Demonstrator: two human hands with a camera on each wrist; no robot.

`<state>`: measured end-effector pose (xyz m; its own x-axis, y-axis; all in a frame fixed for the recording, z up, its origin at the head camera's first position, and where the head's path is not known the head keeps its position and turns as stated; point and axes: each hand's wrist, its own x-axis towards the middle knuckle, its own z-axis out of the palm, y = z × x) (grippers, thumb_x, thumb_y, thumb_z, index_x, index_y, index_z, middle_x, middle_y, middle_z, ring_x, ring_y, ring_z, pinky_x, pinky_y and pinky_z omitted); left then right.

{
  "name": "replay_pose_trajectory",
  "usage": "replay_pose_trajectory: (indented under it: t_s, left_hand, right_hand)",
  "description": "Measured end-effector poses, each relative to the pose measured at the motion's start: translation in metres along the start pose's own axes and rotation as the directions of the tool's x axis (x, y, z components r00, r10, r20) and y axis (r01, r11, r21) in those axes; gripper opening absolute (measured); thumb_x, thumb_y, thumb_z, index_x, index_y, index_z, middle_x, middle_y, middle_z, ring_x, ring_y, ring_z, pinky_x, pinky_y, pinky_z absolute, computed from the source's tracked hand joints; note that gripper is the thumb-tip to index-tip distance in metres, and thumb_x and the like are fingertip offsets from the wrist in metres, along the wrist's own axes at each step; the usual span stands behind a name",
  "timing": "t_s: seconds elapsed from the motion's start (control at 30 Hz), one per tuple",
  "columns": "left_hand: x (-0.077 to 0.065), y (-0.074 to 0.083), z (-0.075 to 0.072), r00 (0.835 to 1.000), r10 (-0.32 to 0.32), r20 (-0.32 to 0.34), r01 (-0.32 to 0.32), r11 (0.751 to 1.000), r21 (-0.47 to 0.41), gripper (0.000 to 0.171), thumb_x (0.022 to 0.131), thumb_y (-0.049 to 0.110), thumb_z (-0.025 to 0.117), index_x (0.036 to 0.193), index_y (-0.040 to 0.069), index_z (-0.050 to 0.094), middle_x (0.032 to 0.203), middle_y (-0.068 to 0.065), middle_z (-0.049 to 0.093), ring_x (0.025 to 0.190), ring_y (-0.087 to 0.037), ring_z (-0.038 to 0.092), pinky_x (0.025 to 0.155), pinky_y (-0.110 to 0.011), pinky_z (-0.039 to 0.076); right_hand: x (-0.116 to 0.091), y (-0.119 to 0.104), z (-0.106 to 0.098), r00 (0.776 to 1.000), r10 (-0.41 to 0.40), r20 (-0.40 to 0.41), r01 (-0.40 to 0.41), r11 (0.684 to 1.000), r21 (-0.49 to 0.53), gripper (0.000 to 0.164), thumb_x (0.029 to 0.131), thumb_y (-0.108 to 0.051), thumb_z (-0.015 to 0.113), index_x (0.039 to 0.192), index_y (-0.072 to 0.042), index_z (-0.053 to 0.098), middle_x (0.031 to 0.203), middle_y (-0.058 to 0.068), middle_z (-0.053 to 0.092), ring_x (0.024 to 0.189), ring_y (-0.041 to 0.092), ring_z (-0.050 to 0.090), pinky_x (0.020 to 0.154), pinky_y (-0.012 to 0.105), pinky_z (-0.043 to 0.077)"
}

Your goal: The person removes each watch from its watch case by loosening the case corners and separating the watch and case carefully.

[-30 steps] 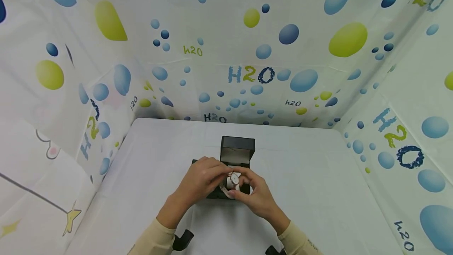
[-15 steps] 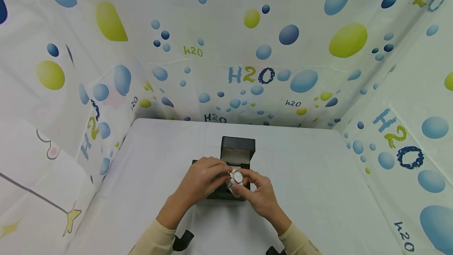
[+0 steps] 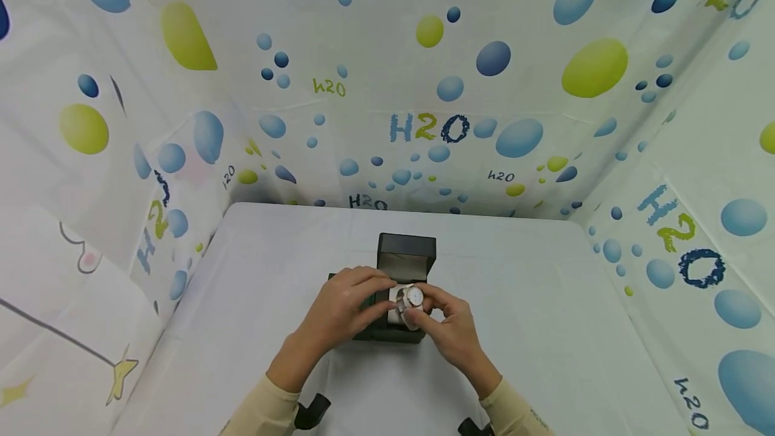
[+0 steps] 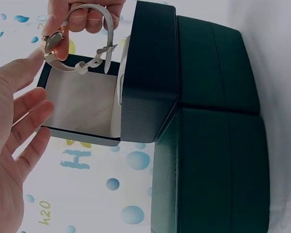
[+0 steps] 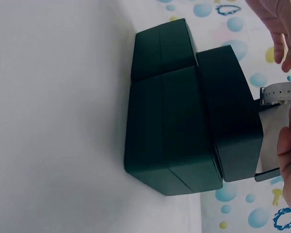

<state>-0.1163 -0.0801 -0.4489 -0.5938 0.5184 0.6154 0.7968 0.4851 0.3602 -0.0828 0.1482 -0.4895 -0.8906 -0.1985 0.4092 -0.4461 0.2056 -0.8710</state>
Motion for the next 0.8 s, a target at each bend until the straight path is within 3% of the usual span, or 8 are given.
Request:
replay_pose_trajectory:
  t_s: [0.13, 0.37, 0.8]
  left_hand:
    - [0.000, 0.000, 0.001, 1.000, -0.009, 0.006, 0.009, 1.000, -0.010, 0.033, 0.081, 0.035, 0.077, 0.109, 0.019, 0.071, 0.112, 0.007, 0.064, 0.103, -0.007, 0.060, 0.084, -0.032, 0.051]
    - [-0.002, 0.000, 0.002, 0.999, -0.025, 0.027, 0.026, 1.000, -0.016, 0.032, 0.082, 0.038, 0.076, 0.110, 0.023, 0.070, 0.113, 0.008, 0.064, 0.103, -0.006, 0.059, 0.086, -0.031, 0.050]
    - [-0.003, -0.001, 0.001, 0.999, -0.022, 0.033, 0.023, 1.000, -0.009, 0.030, 0.083, 0.039, 0.075, 0.109, 0.024, 0.070, 0.111, 0.012, 0.063, 0.100, -0.004, 0.059, 0.084, -0.029, 0.050]
  right_hand:
    - [0.000, 0.003, -0.002, 1.000, 0.018, -0.013, -0.018, 1.000, -0.004, 0.037, 0.085, -0.010, 0.074, 0.120, -0.013, 0.065, 0.072, -0.004, 0.061, 0.074, 0.012, 0.058, 0.069, 0.027, 0.049]
    - [0.000, -0.005, -0.007, 0.999, 0.037, -0.038, -0.038, 0.999, -0.033, 0.038, 0.083, -0.006, 0.075, 0.119, -0.008, 0.065, 0.071, 0.000, 0.060, 0.074, 0.015, 0.056, 0.068, 0.031, 0.047]
    - [-0.010, 0.013, -0.024, 0.988, 0.134, -0.079, -0.139, 0.988, -0.063, 0.037, 0.084, -0.019, 0.076, 0.120, -0.018, 0.065, 0.071, -0.001, 0.060, 0.071, 0.014, 0.056, 0.067, 0.028, 0.045]
